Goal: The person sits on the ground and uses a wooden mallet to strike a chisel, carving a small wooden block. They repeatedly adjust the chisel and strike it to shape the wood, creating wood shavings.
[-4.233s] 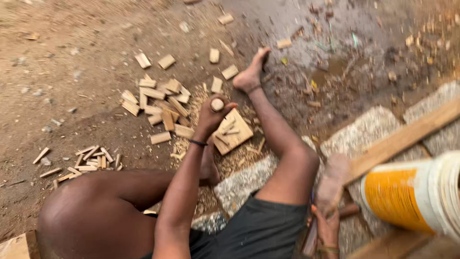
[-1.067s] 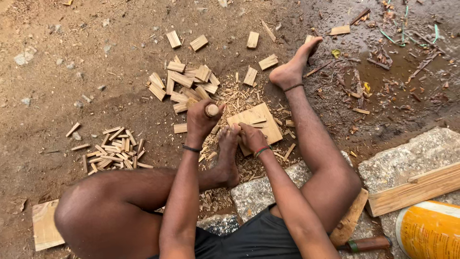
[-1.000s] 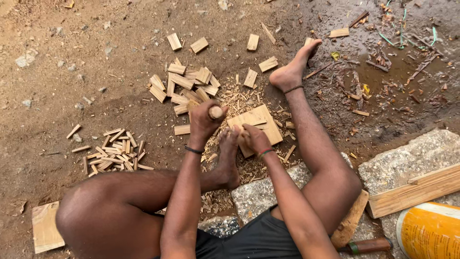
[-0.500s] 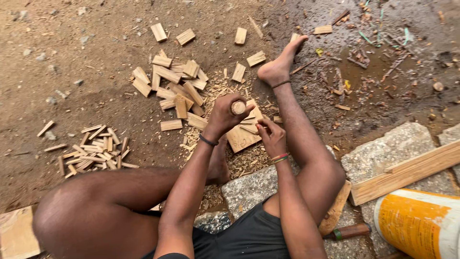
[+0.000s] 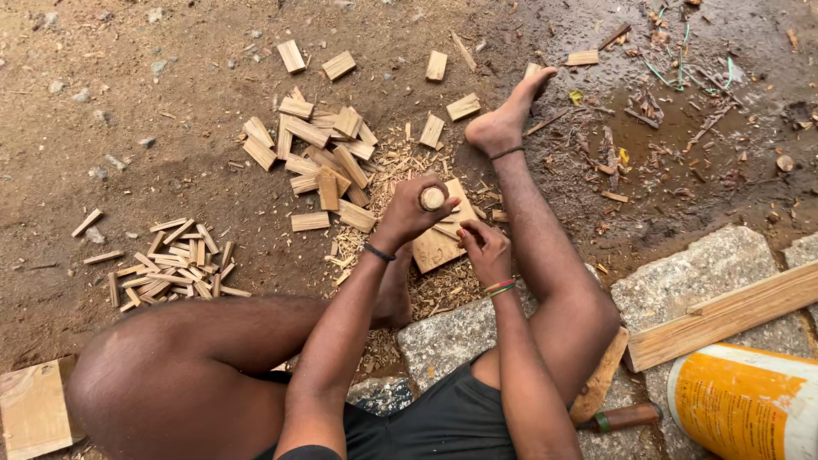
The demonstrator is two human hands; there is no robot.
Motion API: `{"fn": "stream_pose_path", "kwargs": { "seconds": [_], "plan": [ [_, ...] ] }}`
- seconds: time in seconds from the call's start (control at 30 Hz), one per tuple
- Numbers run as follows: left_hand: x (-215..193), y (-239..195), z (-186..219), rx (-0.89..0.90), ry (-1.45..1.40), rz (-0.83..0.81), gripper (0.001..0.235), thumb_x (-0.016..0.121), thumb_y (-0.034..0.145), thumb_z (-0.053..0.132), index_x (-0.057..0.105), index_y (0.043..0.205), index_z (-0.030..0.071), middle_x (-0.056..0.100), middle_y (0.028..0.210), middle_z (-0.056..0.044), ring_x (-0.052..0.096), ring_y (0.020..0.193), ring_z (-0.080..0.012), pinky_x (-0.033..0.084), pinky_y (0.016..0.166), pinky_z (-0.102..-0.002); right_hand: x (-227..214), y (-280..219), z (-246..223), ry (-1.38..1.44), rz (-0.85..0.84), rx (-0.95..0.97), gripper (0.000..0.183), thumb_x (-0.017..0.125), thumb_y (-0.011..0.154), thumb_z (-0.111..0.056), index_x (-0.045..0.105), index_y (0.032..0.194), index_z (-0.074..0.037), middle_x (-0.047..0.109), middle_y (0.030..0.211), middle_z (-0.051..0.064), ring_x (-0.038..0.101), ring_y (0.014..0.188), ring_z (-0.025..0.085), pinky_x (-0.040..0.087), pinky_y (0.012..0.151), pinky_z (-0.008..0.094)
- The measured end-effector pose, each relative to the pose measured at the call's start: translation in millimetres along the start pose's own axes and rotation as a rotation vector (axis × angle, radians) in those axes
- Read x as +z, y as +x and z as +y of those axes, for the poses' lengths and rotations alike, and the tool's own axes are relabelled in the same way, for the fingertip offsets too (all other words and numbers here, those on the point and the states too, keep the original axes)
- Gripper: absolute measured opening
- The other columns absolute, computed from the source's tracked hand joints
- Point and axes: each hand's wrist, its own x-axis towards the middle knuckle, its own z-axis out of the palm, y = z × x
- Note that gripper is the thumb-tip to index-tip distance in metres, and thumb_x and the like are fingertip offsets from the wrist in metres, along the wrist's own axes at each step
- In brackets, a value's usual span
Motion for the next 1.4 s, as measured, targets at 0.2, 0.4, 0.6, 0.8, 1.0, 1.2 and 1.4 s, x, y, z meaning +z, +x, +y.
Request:
{"fn": "stream_pose_path", "kwargs": {
  "seconds": [0.2, 0.4, 0.6, 0.8, 1.0, 1.2, 1.4],
  "plan": [
    [4.0, -3.5, -3.5, 0.030, 0.002, -0.040, 0.030, 0.087, 0.085, 0.029, 0.066, 0.086, 0.008, 0.071, 0.080, -0.006, 0.071, 0.074, -0.0187, 0.056, 0.069, -0.034, -4.0, -2.0, -3.5, 0.045, 0.030, 0.006, 0.026, 0.068, 0.098, -0.022, 0.074, 0.112, 0.000, 0.078, 0.094, 0.011, 0.077, 0.075, 0.015, 0.058, 0.065, 0.028],
    [3.0, -4.9, -1.9, 0.044, -0.043, -0.044, 0.028, 0.086, 0.085, 0.027, 0.067, 0.086, 0.008, 0.072, 0.081, -0.006, 0.072, 0.075, -0.0188, 0.056, 0.069, -0.033, -3.1, 0.6, 1.9, 0.021, 0.007, 0.006, 0.025, 0.067, 0.099, -0.021, 0.074, 0.113, -0.001, 0.078, 0.096, 0.012, 0.077, 0.076, 0.015, 0.059, 0.067, 0.029],
    [2.6, -8.6, -5.5, 0.071, 0.042, -0.030, 0.029, 0.087, 0.084, 0.028, 0.067, 0.084, 0.007, 0.071, 0.078, -0.007, 0.070, 0.072, -0.0206, 0.054, 0.067, -0.035, 0.5, -1.9, 5.5, 0.036, -0.019, 0.005, 0.026, 0.067, 0.099, -0.024, 0.073, 0.114, -0.003, 0.079, 0.100, 0.012, 0.078, 0.078, 0.015, 0.063, 0.068, 0.029],
    [3.6, -9.2, -14.9, -0.030, 0.014, -0.093, 0.027, 0.085, 0.085, 0.030, 0.068, 0.083, 0.010, 0.072, 0.077, -0.004, 0.071, 0.072, -0.0155, 0.056, 0.066, -0.034, 1.9, -0.2, 10.2, -0.036, -0.036, 0.026, 0.028, 0.067, 0.099, -0.027, 0.074, 0.115, -0.006, 0.079, 0.097, 0.011, 0.078, 0.076, 0.015, 0.062, 0.067, 0.029],
    [6.8, -14.1, -7.8, 0.064, -0.019, -0.245, 0.029, 0.087, 0.082, 0.029, 0.067, 0.087, 0.009, 0.070, 0.079, -0.006, 0.068, 0.073, -0.0169, 0.055, 0.065, -0.034, 0.8, -2.3, 11.4, -0.129, 0.027, -0.069, 0.029, 0.069, 0.099, -0.032, 0.076, 0.114, -0.007, 0.079, 0.095, 0.011, 0.075, 0.081, 0.018, 0.061, 0.071, 0.034],
    [-1.1, 2.6, -18.6, -0.079, -0.081, -0.344, 0.026, 0.085, 0.086, 0.029, 0.067, 0.085, 0.011, 0.071, 0.080, -0.002, 0.069, 0.076, -0.0152, 0.055, 0.069, -0.032, -1.2, 1.6, 12.1, -0.154, 0.022, -0.082, 0.029, 0.068, 0.099, -0.030, 0.076, 0.114, -0.006, 0.078, 0.100, 0.012, 0.075, 0.086, 0.021, 0.061, 0.075, 0.036],
    [-4.0, 5.3, -16.5, -0.120, -0.112, -0.304, 0.026, 0.083, 0.086, 0.033, 0.067, 0.085, 0.012, 0.071, 0.082, -0.001, 0.069, 0.078, -0.0143, 0.057, 0.071, -0.032, -16.4, 21.0, -37.4, -0.109, -0.038, -0.108, 0.027, 0.066, 0.100, -0.026, 0.074, 0.116, -0.006, 0.078, 0.104, 0.012, 0.078, 0.087, 0.022, 0.064, 0.075, 0.035]
  ]
}}
